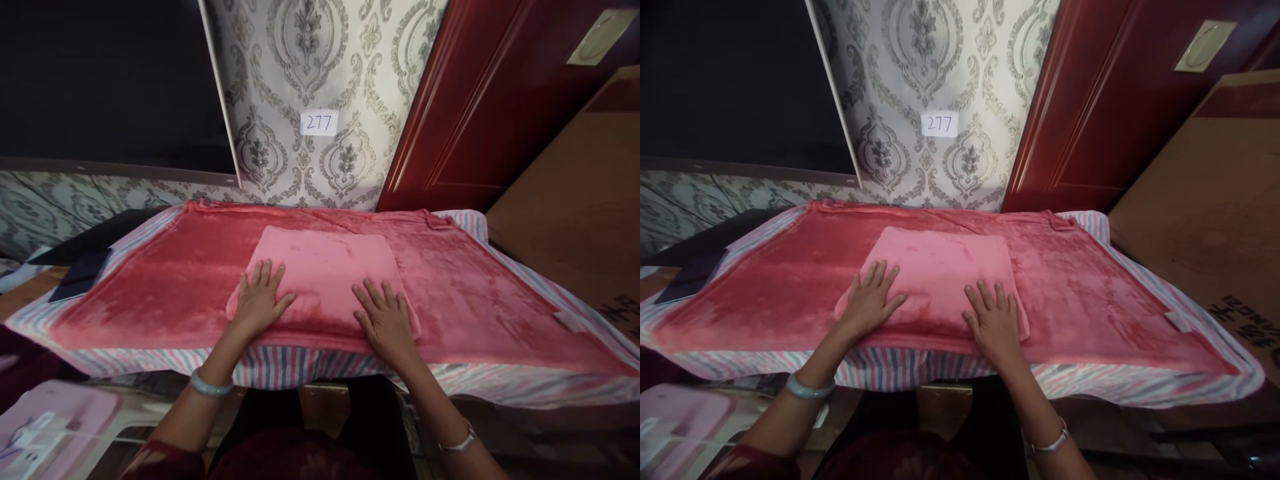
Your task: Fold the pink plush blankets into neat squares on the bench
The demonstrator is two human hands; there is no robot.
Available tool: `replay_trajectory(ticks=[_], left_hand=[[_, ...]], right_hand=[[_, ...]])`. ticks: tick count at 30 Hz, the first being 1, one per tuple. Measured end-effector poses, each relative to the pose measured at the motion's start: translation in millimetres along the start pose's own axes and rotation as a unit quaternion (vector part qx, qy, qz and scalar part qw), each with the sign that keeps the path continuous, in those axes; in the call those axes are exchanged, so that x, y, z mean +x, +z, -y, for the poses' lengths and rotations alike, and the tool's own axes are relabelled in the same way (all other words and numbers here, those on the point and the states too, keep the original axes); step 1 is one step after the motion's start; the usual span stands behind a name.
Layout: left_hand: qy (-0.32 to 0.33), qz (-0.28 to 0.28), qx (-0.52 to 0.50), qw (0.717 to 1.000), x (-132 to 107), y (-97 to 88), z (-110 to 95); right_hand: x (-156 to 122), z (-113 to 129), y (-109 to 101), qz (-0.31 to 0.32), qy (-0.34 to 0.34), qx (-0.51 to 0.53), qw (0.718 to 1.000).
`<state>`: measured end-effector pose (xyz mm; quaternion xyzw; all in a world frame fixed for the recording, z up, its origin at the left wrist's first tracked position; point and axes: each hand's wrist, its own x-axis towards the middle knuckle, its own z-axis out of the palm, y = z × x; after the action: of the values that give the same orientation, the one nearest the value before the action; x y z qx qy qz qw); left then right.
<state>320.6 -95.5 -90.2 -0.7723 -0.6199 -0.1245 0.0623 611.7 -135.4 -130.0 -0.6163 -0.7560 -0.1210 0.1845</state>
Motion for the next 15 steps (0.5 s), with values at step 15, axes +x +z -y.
replay_trajectory(ticks=[15], left_hand=[[0.024, -0.133, -0.086, 0.987, -14.4, 6.7, 8.3]], right_hand=[[8.9, -1.3, -21.9, 0.066, -0.009, 0.082, 0.994]])
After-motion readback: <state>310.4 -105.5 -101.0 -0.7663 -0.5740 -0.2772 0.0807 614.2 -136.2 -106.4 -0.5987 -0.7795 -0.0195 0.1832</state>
